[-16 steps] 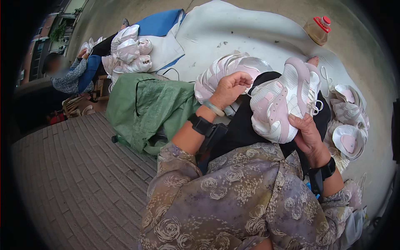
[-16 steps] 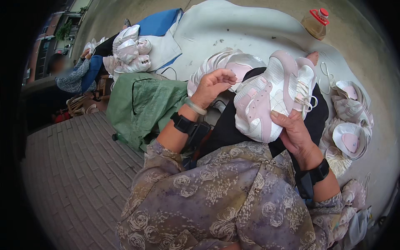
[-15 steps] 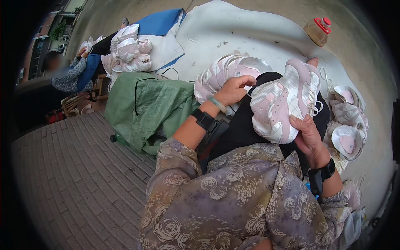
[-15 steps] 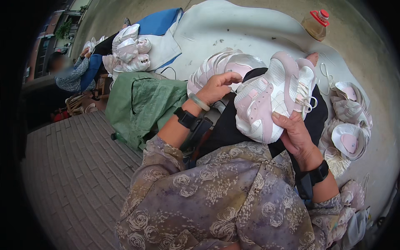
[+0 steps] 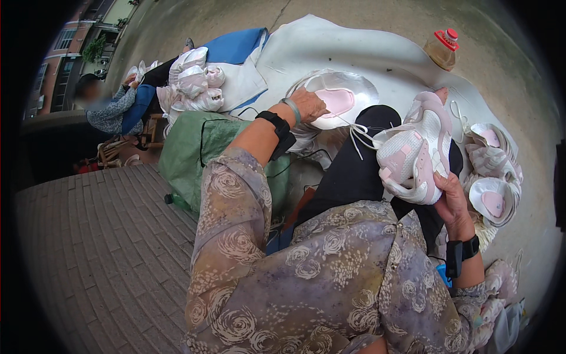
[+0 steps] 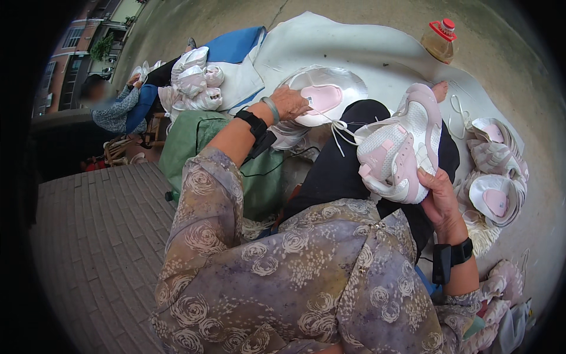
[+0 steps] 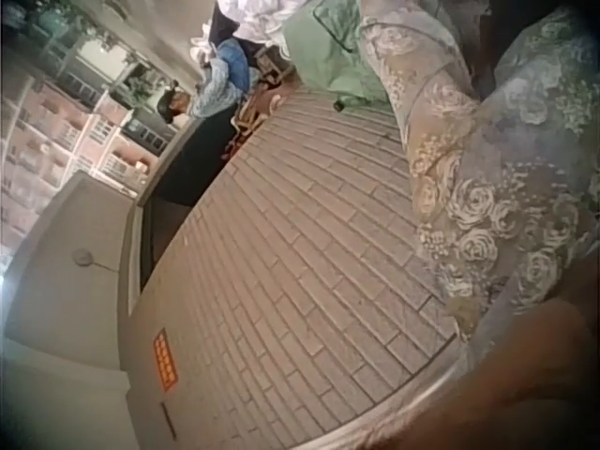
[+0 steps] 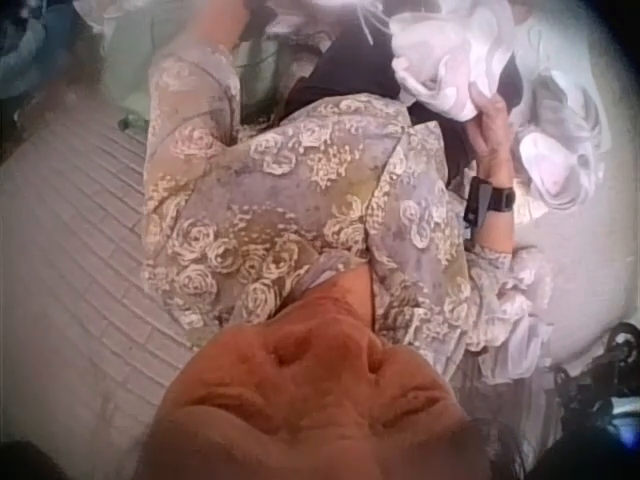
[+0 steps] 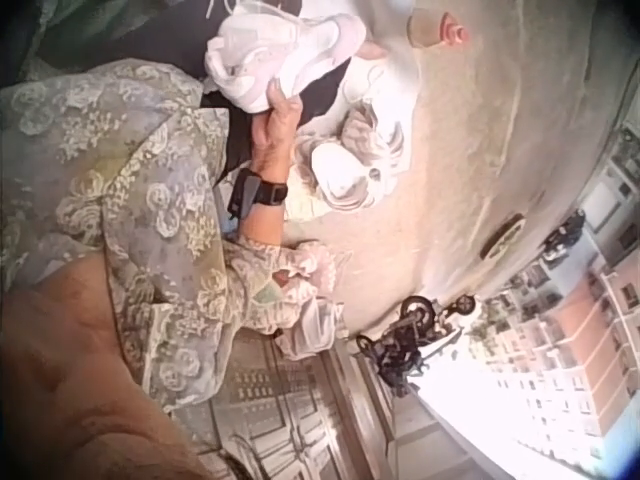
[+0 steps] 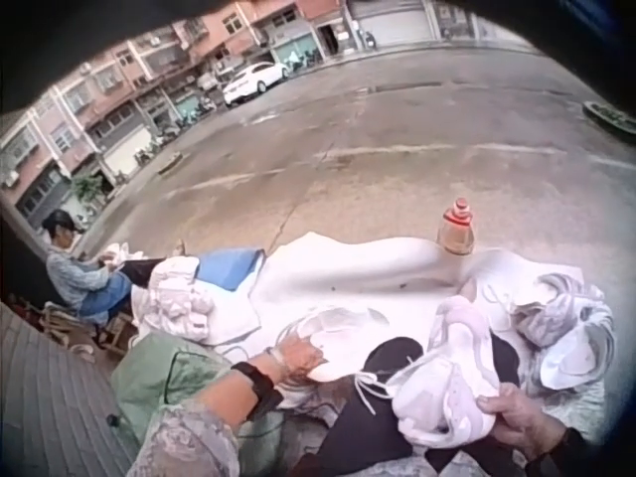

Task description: Lacing a pink and white shoe by hand.

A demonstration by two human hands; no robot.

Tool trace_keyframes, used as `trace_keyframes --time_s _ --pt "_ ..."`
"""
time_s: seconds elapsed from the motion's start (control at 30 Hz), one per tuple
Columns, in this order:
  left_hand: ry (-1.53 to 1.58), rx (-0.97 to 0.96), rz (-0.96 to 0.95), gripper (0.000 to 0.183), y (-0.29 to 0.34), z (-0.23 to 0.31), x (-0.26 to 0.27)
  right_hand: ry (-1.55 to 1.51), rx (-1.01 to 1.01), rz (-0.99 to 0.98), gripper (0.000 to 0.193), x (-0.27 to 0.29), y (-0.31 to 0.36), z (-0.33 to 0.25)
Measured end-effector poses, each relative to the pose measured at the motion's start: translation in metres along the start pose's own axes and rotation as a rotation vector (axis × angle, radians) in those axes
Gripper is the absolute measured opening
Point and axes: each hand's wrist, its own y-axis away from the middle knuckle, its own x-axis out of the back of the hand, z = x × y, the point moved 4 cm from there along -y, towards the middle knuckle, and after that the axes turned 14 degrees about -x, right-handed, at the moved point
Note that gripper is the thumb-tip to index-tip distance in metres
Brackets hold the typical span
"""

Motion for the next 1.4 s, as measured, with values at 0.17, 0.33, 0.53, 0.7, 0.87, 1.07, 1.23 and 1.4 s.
trace_keyframes --time_s 0.17,0.33,0.53,0.7,0.87,1.07,1.23,1.4 --pt "-0.122 0.066 0.209 0.028 0.027 0.031 0.044 -0.081 0.046 -0.065 0.047 0.011 0.01 0.0" --pt "-0.179 0.108 0.446 0.021 0.045 0.083 0.046 -0.143 0.12 -0.034 0.042 0.035 0.023 0.009" --pt "0.082 0.194 0.155 0.03 0.018 0.085 -0.041 -0.25 0.112 0.0 0.043 0.022 0.015 0.012" --pt "0.223 0.165 0.354 0.031 0.02 0.085 -0.04 -0.339 0.099 0.025 0.042 0.03 0.009 0.009" --pt "0.204 -0.144 0.565 0.02 0.037 0.125 0.027 -0.361 0.135 0.048 0.042 0.043 0.007 0.007" --pt "0.257 -0.241 0.481 0.022 0.002 0.145 0.015 -0.336 0.182 -0.007 0.042 0.03 0.009 0.01" --pt "0.155 -0.322 0.401 0.023 -0.012 0.164 0.02 -0.328 0.158 0.028 0.042 0.061 0.013 0.024" --pt "0.28 -0.222 0.314 0.019 -0.03 0.176 0.006 -0.343 0.146 0.046 0.041 0.061 0.01 0.026"
